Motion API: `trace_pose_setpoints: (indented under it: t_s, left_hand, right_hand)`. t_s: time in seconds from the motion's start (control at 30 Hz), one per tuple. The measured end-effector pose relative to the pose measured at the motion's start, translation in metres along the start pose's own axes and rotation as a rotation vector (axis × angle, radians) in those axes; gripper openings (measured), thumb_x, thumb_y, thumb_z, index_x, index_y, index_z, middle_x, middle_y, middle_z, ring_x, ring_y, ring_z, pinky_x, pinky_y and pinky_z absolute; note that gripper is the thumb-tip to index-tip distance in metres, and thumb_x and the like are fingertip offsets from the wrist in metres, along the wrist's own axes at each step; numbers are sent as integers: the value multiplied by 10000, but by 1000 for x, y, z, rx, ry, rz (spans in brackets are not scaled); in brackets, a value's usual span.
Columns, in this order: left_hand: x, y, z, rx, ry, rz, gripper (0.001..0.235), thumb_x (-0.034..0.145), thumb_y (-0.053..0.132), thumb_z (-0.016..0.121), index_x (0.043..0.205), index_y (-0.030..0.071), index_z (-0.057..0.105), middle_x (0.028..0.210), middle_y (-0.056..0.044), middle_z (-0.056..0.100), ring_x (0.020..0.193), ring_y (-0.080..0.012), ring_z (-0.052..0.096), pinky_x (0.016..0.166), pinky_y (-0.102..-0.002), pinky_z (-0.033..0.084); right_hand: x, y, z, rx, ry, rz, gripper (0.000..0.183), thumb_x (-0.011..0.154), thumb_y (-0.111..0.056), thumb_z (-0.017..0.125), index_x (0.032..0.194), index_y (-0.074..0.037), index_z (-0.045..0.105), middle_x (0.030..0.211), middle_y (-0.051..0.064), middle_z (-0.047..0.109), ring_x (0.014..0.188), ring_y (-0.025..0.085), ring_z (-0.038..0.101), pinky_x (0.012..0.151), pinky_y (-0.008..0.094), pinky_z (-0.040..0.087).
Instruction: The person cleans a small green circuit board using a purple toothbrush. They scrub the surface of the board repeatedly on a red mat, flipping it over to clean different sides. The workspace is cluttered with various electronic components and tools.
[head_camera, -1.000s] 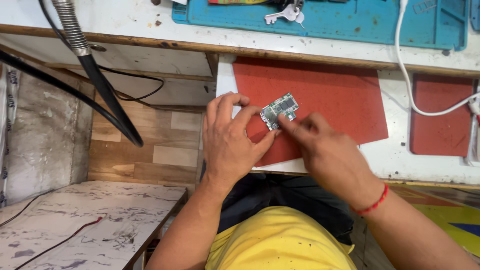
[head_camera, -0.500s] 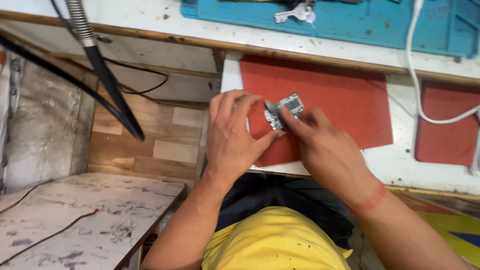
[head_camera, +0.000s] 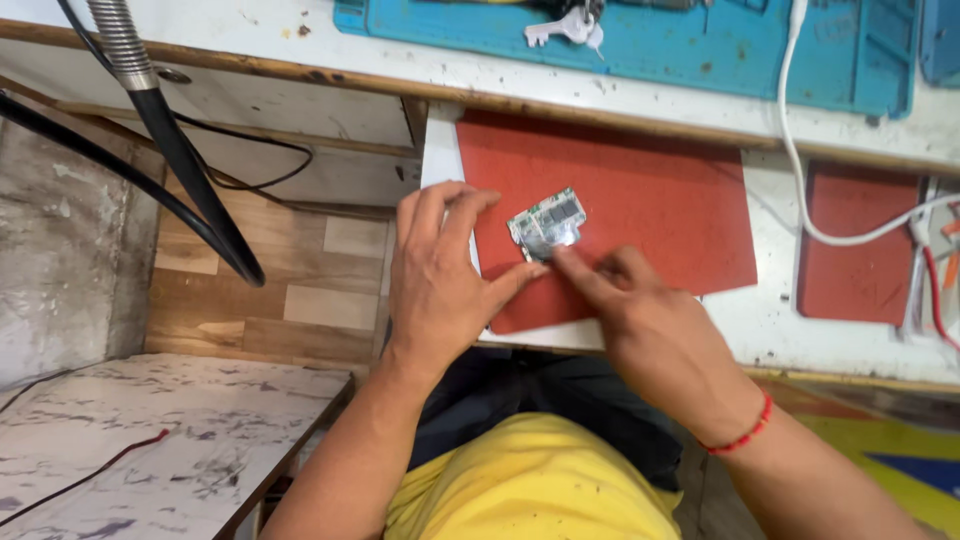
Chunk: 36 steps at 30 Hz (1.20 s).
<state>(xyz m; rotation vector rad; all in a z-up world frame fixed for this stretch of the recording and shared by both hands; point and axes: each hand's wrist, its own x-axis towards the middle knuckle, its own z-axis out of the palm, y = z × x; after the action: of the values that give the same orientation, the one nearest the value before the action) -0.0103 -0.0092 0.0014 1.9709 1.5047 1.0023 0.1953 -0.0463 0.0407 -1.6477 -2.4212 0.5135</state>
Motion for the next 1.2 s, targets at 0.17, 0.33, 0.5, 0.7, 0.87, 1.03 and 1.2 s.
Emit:
trace_pose_setpoints:
  t_s: [0.17,0.33,0.5,0.7,0.87,1.03,1.2]
  left_hand:
    - [-4,0,2,66,-10,53,449,668,298,956,1022,84,783,1188,-85,593,1177,-330,514,986,-450,471]
    - [-4,-2,1,60,-1,103,435,694,269,939,1054,72,793,1184,-89,590,1193,-331,511,1005,-448,474]
    - [-5,-2,5,104,-3,137,438,701,269,925,1050,43,788,1167,-89,593,1173,-319,525,1004,-474,460]
    - [-8,-4,5,108,-9,134,426,717,263,917,1057,42,784,1158,-68,595,1171,-304,534,1004,-475,458]
    - [-8,-4,5,108,26,135,425,724,271,917,1065,57,781,1162,-55,592,1179,-297,534,1016,-469,458]
    - [-5,-2,6,105,10,117,413,699,270,922,1032,67,787,1138,-50,596,1151,-303,535,982,-470,465]
    - [-5,-4,5,85,5,88,428,685,235,930,1042,73,758,1155,-56,599,1163,-303,539,990,-452,483]
  right_hand:
    - [-9,6,14,18,-51,59,683,816,49,527,1486,-79,504,1068,210,615,690,398,670,597,481,555]
    - [-7,9,12,65,-10,90,697,806,78,499,1492,-41,500,1085,225,604,741,414,678,621,480,563]
    - [-3,8,11,99,42,155,667,842,75,493,1463,-156,560,1127,194,620,780,412,683,646,493,562]
    - [1,7,4,2,-46,55,682,796,23,552,1439,-198,591,1065,166,635,721,378,677,598,484,554]
    - [5,11,7,-37,0,8,667,822,50,546,1452,-162,606,1063,158,638,737,363,673,610,463,553]
    - [12,15,1,-27,19,120,621,881,52,543,1461,-162,605,1041,155,628,716,371,659,603,468,536]
    - [15,5,5,7,0,95,531,919,4,559,1419,-162,628,1061,165,635,706,391,660,614,481,538]
